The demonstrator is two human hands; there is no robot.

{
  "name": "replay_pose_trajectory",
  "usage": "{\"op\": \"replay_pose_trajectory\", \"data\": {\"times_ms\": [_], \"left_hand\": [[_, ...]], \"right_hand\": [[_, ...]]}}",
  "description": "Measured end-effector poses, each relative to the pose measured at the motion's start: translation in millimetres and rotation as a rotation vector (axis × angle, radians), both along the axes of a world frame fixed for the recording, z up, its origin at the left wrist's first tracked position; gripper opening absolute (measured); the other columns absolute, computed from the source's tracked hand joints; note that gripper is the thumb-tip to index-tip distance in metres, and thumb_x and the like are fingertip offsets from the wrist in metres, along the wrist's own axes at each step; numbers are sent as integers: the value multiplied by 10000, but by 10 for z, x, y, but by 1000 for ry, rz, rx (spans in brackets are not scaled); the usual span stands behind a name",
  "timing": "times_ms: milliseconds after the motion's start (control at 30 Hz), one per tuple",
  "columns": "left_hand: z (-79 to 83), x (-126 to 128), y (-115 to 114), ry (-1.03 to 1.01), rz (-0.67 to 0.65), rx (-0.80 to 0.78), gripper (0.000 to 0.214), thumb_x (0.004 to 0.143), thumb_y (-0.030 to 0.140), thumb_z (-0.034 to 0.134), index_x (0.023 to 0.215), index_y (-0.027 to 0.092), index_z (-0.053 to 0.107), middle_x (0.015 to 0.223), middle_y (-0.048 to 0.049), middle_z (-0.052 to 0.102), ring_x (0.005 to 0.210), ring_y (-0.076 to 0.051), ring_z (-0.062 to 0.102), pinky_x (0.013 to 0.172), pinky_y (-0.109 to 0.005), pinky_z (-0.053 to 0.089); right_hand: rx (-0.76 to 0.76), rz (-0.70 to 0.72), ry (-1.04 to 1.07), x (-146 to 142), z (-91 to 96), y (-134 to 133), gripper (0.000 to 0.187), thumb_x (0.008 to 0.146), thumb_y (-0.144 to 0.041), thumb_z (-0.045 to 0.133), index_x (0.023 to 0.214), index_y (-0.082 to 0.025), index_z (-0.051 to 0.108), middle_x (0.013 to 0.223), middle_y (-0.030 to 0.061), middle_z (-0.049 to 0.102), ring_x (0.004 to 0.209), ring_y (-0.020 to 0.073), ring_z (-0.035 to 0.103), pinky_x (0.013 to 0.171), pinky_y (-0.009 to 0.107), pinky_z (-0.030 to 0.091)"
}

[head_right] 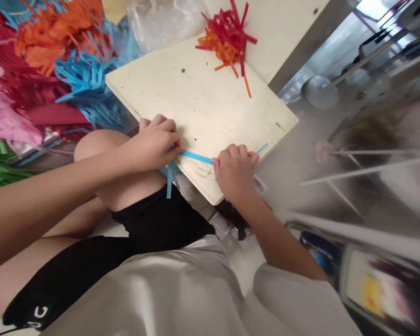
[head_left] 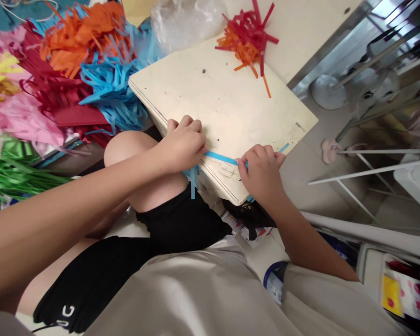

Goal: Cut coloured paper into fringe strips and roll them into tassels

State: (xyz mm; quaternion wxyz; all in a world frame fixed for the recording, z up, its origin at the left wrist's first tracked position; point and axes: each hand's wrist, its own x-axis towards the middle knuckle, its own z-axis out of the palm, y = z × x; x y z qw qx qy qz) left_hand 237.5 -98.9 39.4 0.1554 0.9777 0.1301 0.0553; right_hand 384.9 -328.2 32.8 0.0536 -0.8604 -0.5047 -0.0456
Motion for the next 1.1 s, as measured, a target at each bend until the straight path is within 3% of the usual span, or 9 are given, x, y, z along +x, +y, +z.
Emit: {"op": "replay_pose_trajectory", "data": {"times_ms": [433,633,767,867,967,1100], "left_hand": [[-114,43,14,-60,3,58,237,996,238,628,802,137,718,970,-145,608,1224,-368,525,1189,-726,441],[-155,57,24,-81,5,34,228,1000,268,637,845,144,749,987,-146,611,1270,-383,517,1219,-731,403],[-108,76,-19,-35,51,25,194,975,225,650,814,137,714,990,-143,605,1277,-398,522,1205,-747,394],[-46,71,-95,-34,89,21,93,956,179,662,916,138,735,1074,-154,623,1271,-403,531,1167,-745,407],[-20,28,-173,-135,33,19,193,972,111,606,1053,180,767,1207,-157,656,1318,-392,523,1167,-702,402],[-47,-41,-211,-217,-114,52,277,1002,73,547,981,207,788,1219,-123,735,1424,-363,513,1195,-648,369]], "right_hand": [[26,22,-32,-6,12,37,270,1147,-279,544,959,-148,688,1092,166,700,1119,322,536,1022,521,314],[22,31,-49,-7,28,47,273,1151,-276,542,958,-153,691,1060,167,705,1102,317,539,1029,528,326],[-2,26,-48,-22,66,55,258,1145,-268,547,963,-153,690,1049,159,704,1102,319,540,1035,541,327],[14,33,-76,-58,126,66,196,1122,-253,571,1012,-151,697,1085,166,701,1108,332,539,1025,553,325],[27,58,-108,-113,182,93,152,1093,-187,570,1095,-162,720,1164,170,705,1158,355,541,1011,552,321],[12,122,-92,-194,197,157,279,1045,-50,509,1118,-192,738,1179,141,726,1199,347,540,1015,542,303]]}}
